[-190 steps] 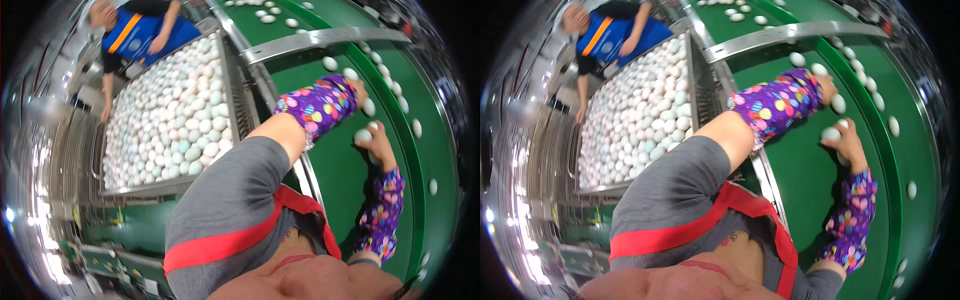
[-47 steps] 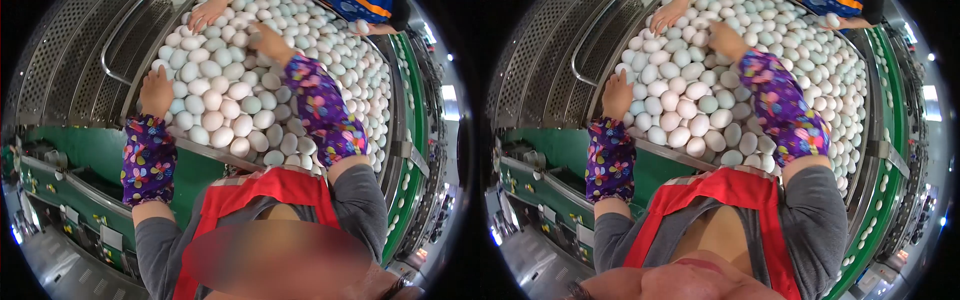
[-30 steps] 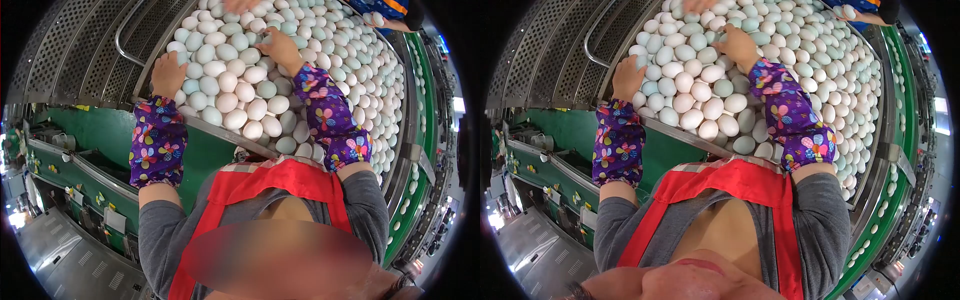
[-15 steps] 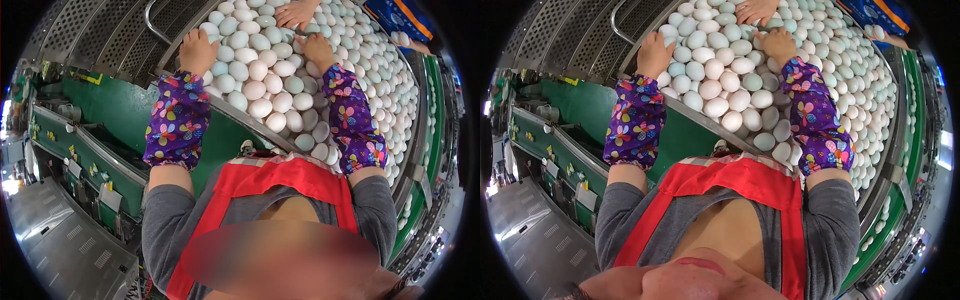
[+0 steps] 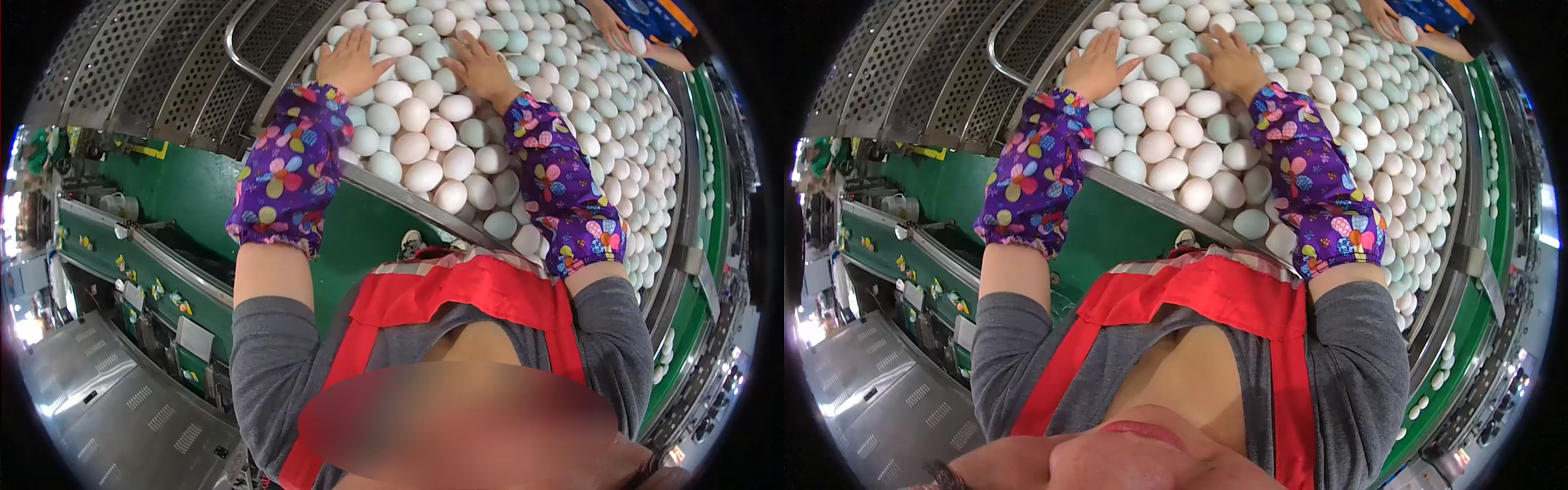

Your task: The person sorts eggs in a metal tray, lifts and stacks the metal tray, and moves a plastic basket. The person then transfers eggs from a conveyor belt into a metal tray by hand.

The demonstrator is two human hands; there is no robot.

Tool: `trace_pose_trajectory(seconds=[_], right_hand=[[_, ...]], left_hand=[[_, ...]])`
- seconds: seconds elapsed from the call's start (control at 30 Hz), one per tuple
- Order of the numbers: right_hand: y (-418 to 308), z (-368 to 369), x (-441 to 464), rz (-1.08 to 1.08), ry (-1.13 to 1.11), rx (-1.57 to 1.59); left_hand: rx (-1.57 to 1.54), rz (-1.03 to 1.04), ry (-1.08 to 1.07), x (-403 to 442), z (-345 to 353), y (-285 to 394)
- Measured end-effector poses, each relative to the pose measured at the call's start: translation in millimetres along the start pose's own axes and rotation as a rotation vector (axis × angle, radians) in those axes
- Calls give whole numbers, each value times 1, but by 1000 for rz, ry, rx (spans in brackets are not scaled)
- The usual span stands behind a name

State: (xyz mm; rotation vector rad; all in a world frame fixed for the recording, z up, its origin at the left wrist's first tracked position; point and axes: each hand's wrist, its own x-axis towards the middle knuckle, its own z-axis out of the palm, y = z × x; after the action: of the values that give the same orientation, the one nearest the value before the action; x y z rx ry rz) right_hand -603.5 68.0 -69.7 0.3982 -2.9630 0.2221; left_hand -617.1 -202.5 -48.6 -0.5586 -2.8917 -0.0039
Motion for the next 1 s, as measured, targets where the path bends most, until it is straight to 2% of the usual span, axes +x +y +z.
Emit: trace_pose_trajectory(seconds=[0.07, 0.2, 0.23, 0.33, 0.37, 0.43, 0.5, 0.57, 0.63, 0.7, 0.73, 0.9, 0.93, 1.0], right_hand=[[-5, 0, -2, -16, -28, 26], [-28, 0, -16, -72, 127, -41], [-30, 3, -20, -113, 119, -42], [-39, -2, -19, -48, 51, 36], [-45, -7, -20, -14, 42, 76], [-63, -24, -34, -148, 37, 326], [-69, 6, -41, -98, 192, 131], [-61, 17, -32, -49, 254, 99], [-61, 9, -34, 7, 297, 51], [-65, -2, -38, 26, 254, 27], [-66, -4, -40, 29, 228, 50], [-53, -15, -58, 49, 263, 271], [-41, -17, -67, 33, 302, 252], [-3, -32, -107, 19, 240, 216]], left_hand=[[-66, -46, -68, 10, 3, 5], [-58, -104, -212, 26, 6, 14], [-77, -106, -206, 27, 7, 15], [-86, -134, -218, 29, 4, 17], [-103, -124, -186, 30, 13, 14], [-93, -88, -124, 29, 26, 11], [-77, -38, -73, 19, 29, 19], [-140, 74, 32, -3, 8, 43], [-254, 239, -26, -31, 1, 59], [-313, 264, -124, -64, -13, 83], [-313, 308, -119, -64, -1, 73], [-148, 259, -124, -51, -5, 84], [-119, 269, -131, -49, -4, 86], [-98, 304, -160, -53, 0, 81]])
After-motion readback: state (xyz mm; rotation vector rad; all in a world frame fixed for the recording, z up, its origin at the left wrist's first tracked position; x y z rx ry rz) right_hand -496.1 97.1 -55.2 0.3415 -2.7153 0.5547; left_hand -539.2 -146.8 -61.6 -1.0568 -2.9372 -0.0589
